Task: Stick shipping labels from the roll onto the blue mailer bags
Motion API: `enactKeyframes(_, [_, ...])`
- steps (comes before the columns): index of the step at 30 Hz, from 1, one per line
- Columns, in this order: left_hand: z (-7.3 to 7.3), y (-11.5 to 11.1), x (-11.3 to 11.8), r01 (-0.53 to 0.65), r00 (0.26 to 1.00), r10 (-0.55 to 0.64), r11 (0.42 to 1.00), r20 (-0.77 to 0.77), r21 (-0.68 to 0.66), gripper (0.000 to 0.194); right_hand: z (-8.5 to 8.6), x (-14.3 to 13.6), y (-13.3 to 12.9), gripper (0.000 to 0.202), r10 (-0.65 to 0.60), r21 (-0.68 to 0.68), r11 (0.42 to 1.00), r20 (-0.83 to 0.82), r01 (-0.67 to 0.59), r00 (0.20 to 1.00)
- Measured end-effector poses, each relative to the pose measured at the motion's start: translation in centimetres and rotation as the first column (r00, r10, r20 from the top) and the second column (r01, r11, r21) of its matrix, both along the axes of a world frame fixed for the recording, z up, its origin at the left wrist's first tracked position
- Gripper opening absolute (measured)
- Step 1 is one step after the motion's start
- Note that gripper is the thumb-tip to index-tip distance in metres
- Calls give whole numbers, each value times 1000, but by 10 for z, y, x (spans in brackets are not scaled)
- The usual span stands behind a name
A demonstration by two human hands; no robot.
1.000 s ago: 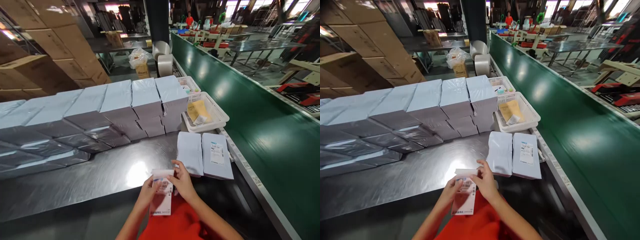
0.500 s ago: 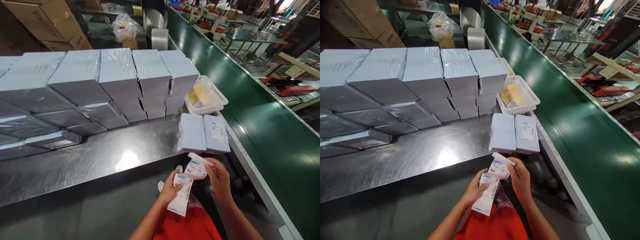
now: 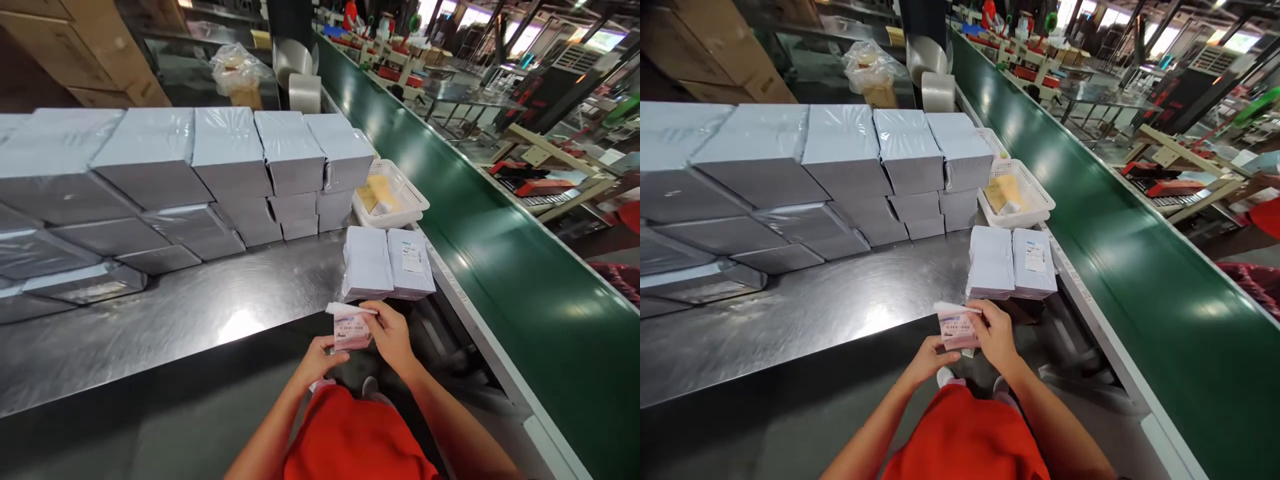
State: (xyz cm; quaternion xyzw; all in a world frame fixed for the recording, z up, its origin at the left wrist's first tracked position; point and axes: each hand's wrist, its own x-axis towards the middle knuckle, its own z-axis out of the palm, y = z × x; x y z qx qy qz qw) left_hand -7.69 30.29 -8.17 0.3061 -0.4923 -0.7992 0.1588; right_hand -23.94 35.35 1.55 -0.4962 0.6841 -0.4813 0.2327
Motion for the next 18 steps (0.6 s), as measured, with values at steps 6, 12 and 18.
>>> enactKeyframes(6, [47, 17, 7, 75, 994, -71, 996, -86, 41, 44, -19, -30, -14, 34, -205, 136, 973, 155, 185, 966])
enactKeyframes(12, [58, 22, -3, -159, 986, 161, 986, -36, 50, 49, -6, -32, 23, 38, -52, -79, 996, -252, 32, 966])
enactKeyframes(18, [66, 17, -25, -50, 996, 55, 996, -70, 68, 53, 2, -38, 39, 57, 546, 245, 818, -49, -520, 836])
